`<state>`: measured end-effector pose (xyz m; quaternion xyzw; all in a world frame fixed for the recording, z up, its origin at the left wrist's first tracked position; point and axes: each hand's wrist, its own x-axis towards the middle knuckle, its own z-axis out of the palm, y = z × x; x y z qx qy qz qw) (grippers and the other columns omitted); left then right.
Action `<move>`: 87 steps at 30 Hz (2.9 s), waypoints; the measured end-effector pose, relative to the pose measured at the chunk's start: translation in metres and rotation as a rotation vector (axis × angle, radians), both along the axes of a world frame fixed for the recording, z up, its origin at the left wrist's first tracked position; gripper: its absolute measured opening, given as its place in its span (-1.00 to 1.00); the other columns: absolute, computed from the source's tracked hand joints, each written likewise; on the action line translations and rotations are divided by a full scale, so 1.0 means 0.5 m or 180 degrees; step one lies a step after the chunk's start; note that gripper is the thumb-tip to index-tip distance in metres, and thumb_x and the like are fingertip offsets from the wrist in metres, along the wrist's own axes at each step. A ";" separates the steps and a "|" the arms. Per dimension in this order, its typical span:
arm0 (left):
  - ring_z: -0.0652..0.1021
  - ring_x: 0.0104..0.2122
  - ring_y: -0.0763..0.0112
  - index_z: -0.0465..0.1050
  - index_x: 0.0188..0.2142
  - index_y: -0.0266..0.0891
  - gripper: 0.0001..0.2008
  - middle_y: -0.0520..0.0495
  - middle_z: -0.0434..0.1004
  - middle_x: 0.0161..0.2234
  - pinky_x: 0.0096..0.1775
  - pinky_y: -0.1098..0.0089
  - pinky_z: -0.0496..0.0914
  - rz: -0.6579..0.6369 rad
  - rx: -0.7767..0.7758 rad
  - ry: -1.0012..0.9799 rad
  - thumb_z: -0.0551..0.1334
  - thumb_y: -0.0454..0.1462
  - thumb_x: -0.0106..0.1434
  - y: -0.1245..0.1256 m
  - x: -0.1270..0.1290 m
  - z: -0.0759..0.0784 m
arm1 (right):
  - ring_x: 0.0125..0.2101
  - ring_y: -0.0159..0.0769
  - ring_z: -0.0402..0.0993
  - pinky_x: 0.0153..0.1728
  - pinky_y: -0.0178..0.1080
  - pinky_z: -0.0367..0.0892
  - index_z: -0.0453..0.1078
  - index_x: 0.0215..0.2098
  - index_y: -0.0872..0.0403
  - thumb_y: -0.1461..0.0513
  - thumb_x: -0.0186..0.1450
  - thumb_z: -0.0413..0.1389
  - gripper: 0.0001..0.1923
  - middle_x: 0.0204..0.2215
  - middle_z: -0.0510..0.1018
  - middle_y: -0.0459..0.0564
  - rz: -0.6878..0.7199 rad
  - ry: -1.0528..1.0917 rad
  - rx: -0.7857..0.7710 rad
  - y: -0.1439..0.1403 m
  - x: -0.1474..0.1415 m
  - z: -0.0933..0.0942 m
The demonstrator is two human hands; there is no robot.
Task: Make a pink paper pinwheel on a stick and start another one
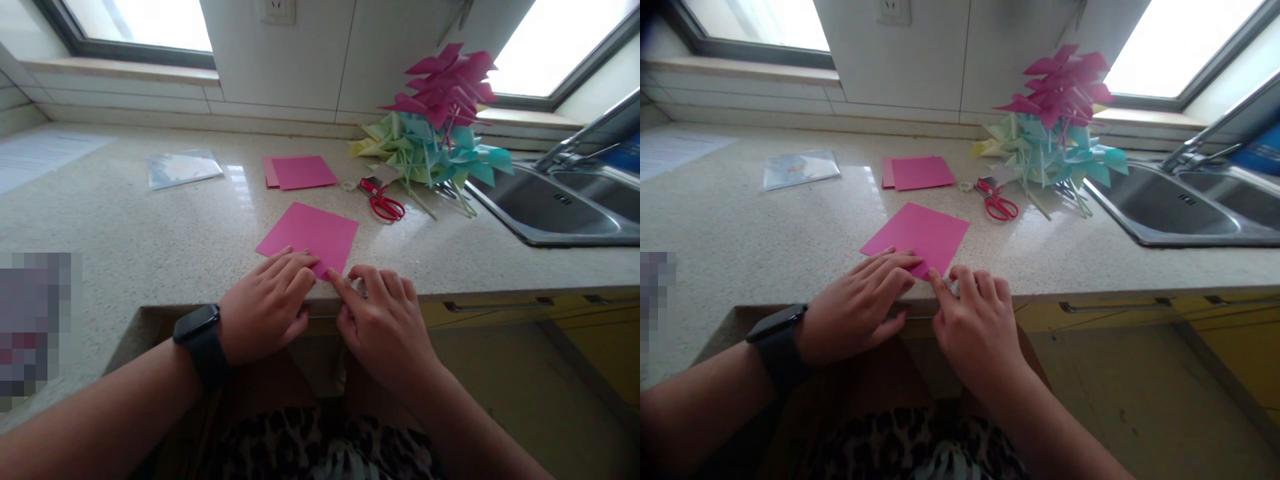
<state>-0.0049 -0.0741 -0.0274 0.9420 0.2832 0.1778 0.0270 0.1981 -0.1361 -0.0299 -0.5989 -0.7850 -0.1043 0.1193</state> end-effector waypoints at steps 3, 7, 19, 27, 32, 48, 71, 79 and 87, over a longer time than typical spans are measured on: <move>0.34 0.25 -0.01 0.27 0.16 -0.42 -0.52 -0.36 0.39 0.19 0.31 -0.01 0.19 0.0064 0.0060 -0.0005 0.23 -0.30 0.27 -0.001 -0.002 -0.003 | -0.09 -0.02 0.31 -0.09 0.02 0.16 0.41 0.21 -0.06 0.26 0.35 0.09 -0.53 -0.03 0.48 0.07 -0.0005 -0.0006 -0.0007 0.000 0.000 0.002; 0.40 0.19 -0.02 0.33 0.13 -0.35 -0.55 -0.31 0.39 0.19 0.24 0.00 0.30 0.0120 -0.0015 0.0135 0.24 -0.31 0.24 0.000 -0.001 0.003 | -0.09 -0.02 0.31 -0.10 0.01 0.16 0.41 0.21 -0.05 0.26 0.33 0.10 -0.53 -0.04 0.47 0.08 0.0021 -0.0038 -0.0013 0.003 0.000 0.006; 0.42 0.16 -0.02 0.35 0.09 -0.33 -0.57 -0.32 0.41 0.17 0.21 -0.02 0.33 0.0098 -0.0077 0.0116 0.26 -0.32 0.23 0.006 0.001 0.008 | -0.08 0.02 0.28 -0.10 0.02 0.16 0.34 0.27 -0.02 0.26 0.29 0.12 -0.43 -0.04 0.45 0.13 0.0045 -0.0119 -0.0075 0.014 -0.003 0.007; 0.39 0.19 0.00 0.36 0.10 -0.37 -0.59 -0.32 0.41 0.19 0.28 0.00 0.23 0.0107 -0.0049 0.0132 0.23 -0.29 0.27 0.002 0.001 0.005 | -0.07 0.04 0.27 -0.10 0.03 0.16 0.29 0.31 -0.01 0.23 0.29 0.12 -0.39 -0.06 0.43 0.14 0.0056 -0.0162 -0.0134 0.017 -0.003 0.009; 0.35 0.23 -0.01 0.31 0.20 -0.36 -0.52 -0.31 0.39 0.21 0.30 -0.03 0.19 0.0178 0.0082 0.0024 0.21 -0.29 0.30 -0.012 0.009 0.002 | -0.06 0.04 0.26 -0.08 0.03 0.16 0.32 0.29 0.00 0.22 0.27 0.15 -0.40 -0.05 0.43 0.14 0.0083 -0.0064 -0.0154 0.019 0.000 0.007; 0.47 0.07 0.07 0.38 0.14 -0.35 -0.59 -0.23 0.50 0.10 0.13 0.06 0.37 0.0057 -0.0019 -0.0077 0.22 -0.35 0.30 -0.007 0.012 0.004 | 0.03 -0.02 0.32 0.06 0.01 0.20 0.40 0.17 0.04 0.24 0.34 0.10 -0.57 0.09 0.45 0.10 0.0609 0.0584 -0.0083 0.033 0.045 0.012; 0.59 -0.03 0.18 0.47 0.03 -0.30 -0.72 -0.15 0.63 -0.01 0.03 0.15 0.49 -0.0200 0.0086 -0.0486 0.21 -0.39 0.32 -0.004 0.008 -0.004 | -0.05 -0.05 0.42 -0.01 0.04 0.24 0.48 0.04 -0.01 0.32 0.25 0.21 -0.62 -0.03 0.55 0.06 0.1206 0.0982 0.0561 0.014 0.082 -0.054; 0.57 0.04 0.20 0.50 0.01 -0.27 -0.74 -0.12 0.62 0.04 0.10 0.14 0.48 -0.0279 0.0036 -0.0405 0.20 -0.36 0.35 0.003 0.003 -0.007 | -0.04 -0.05 0.42 -0.01 0.05 0.24 0.47 0.05 0.00 0.35 0.24 0.21 -0.59 -0.01 0.56 0.05 0.1308 0.1002 0.0539 0.016 0.089 -0.057; 0.55 0.08 0.16 0.48 0.07 -0.28 -0.69 -0.13 0.60 0.08 0.12 0.09 0.47 -0.0350 0.0001 -0.0319 0.22 -0.34 0.34 0.004 0.001 -0.002 | -0.08 -0.07 0.40 -0.03 0.04 0.24 0.41 0.15 0.03 0.32 0.29 0.17 -0.55 -0.05 0.56 0.06 0.1106 0.0886 0.0445 0.015 0.074 -0.045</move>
